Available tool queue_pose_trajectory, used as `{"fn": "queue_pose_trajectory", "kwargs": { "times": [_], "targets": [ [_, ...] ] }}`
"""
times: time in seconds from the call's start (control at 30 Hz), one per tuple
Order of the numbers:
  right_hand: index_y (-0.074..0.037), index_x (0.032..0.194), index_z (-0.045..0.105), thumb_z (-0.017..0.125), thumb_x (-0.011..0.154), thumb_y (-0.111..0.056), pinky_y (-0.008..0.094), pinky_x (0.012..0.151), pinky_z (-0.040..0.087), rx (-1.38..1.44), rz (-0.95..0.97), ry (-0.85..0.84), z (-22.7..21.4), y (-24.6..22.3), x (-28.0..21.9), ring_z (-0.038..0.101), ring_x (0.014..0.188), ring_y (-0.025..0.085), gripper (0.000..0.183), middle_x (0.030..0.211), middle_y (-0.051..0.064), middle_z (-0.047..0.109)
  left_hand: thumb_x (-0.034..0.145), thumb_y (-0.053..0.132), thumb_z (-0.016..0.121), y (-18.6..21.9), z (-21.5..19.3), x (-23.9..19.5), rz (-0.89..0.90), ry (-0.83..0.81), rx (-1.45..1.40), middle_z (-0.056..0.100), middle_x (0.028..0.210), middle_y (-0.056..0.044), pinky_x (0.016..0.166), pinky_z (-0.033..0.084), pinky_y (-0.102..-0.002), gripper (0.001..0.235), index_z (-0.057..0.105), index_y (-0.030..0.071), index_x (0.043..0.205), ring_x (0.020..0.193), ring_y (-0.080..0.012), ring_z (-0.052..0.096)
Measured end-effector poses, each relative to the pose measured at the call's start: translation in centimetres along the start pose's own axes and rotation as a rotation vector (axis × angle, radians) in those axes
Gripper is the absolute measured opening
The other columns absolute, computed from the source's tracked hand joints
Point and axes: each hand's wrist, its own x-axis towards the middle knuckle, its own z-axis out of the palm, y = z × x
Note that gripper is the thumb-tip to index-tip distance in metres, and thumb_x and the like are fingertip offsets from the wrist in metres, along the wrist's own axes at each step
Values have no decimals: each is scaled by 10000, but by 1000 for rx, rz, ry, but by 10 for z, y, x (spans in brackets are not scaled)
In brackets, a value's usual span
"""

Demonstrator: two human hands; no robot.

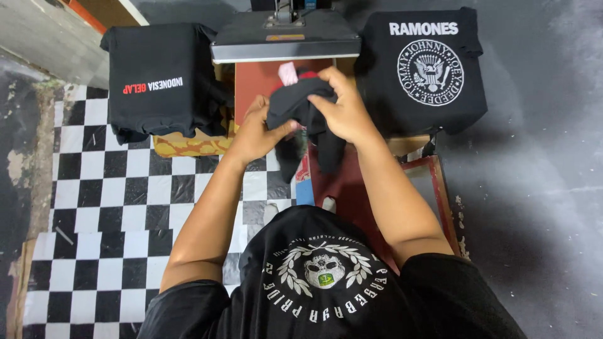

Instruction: Applying heat transfers to black t-shirts using a commercial heat press machine.

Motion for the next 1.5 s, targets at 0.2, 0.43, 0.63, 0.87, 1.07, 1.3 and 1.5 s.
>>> {"fn": "queue_pose_trajectory", "kwargs": {
  "times": [0.2,0.43,0.63,0.87,1.07,1.3,1.5],
  "targets": [
    [-4,1107,604,766,915,53,266,959,488,96,-63,185,-5,-20,16,587,1050,100,258,1057,21,641,1063,239,664,-11,-1,-10,-300,81,-321,670,1103,-5,912,506,-270,327,595,26,1302,1023,-82,584],
    [-12,1089,649,741,968,41,242,906,513,320,-2,209,-2,-46,24,615,971,68,161,1016,-14,681,994,223,713,-5,-23,-19,-272,-122,-389,666,1186,-2,964,492,-283,428,578,5,1337,1094,-94,592],
    [-2,1049,662,802,956,29,236,895,518,53,-91,187,17,-48,28,633,957,77,171,986,2,709,1078,266,648,-8,-40,-22,-161,-65,-297,610,1286,-40,1050,454,-305,421,573,13,1406,1206,-139,567],
    [-3,1152,635,853,904,-51,314,965,518,-10,-68,352,46,-35,34,633,1056,154,334,1113,75,693,1085,299,657,-51,-53,-30,-357,36,-307,625,1110,-58,971,465,-302,353,568,9,1265,1048,-130,538],
    [-9,1383,486,828,899,-132,382,1063,435,-9,-42,346,101,-11,-4,548,1214,230,605,1285,118,581,1086,276,610,-30,-82,-27,-288,105,-825,598,1297,-70,1076,443,-323,419,492,63,1427,1187,-154,546],
    [-26,1031,638,694,1015,-43,260,833,520,520,285,-41,141,15,-28,624,912,81,61,969,-1,671,1045,251,622,-51,-101,-38,-342,73,-988,636,1289,-64,1033,500,-348,473,469,104,1467,1166,-170,610],
    [-48,986,577,661,1053,-62,252,754,514,407,145,176,132,-2,-20,596,814,74,108,887,5,645,1053,180,697,-70,-119,-36,-261,133,-600,686,1183,-42,979,523,-299,336,564,32,1324,1071,-119,628]
  ]
}}
